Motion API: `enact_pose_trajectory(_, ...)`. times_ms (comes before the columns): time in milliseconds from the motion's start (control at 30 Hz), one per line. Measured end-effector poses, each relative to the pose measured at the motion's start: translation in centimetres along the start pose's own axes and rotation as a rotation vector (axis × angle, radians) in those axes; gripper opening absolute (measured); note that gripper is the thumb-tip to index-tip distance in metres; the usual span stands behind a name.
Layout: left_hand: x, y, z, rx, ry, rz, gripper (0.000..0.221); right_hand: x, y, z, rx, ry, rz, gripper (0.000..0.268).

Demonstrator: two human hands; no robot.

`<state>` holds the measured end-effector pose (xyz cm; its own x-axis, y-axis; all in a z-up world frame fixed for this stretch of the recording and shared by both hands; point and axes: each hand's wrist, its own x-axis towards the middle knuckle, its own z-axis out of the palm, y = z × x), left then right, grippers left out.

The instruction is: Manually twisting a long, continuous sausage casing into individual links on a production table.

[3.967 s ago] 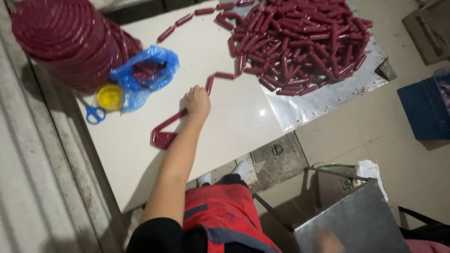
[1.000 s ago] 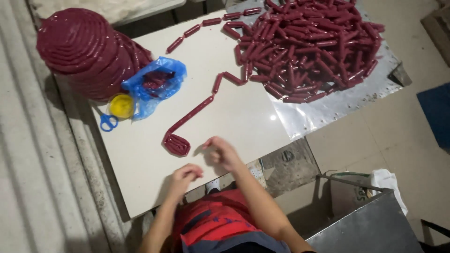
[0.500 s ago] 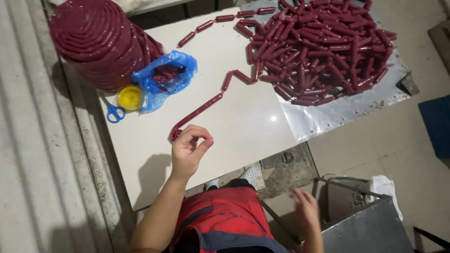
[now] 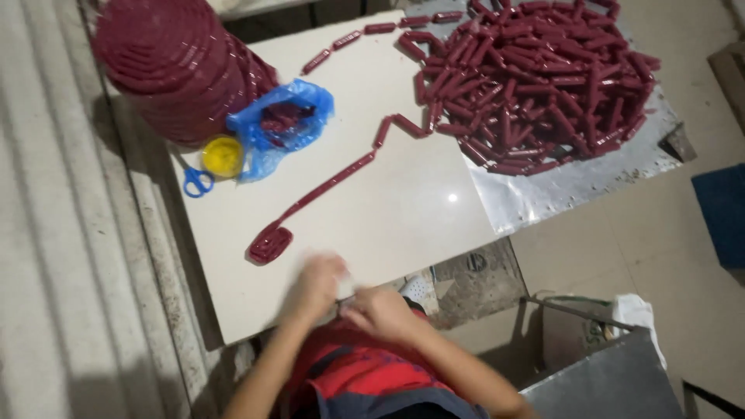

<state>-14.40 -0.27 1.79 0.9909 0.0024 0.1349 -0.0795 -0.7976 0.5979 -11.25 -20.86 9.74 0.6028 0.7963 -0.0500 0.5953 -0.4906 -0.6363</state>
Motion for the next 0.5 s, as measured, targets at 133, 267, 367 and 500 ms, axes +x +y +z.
enact_pose_trajectory(133,-2.6,3.7,-2.0,-0.798,-0.225,-0.832,0.032,9.8,3.2,2.8,0.857,0.043,0.270,0.028)
enact_pose_trajectory(267,-5.8,-5.4,-3.7,-0.977,0.644,-0.862,0.067,10.0,-4.1,1.4,1.412,-0.126,0.440,0.006)
enact_pose_trajectory(367,-2.3,-8.4,-6.6,-0.440,0.596,-0.824,0.049,10.2,1.9,10.0,0.665,-0.058,0.033,0.007)
enact_pose_trajectory(500,2.9,-6.0,-7.0,0.099,0.160,-0.348,0.096,4.7,7.6,1.3,0.651,0.115,0.209,0.019)
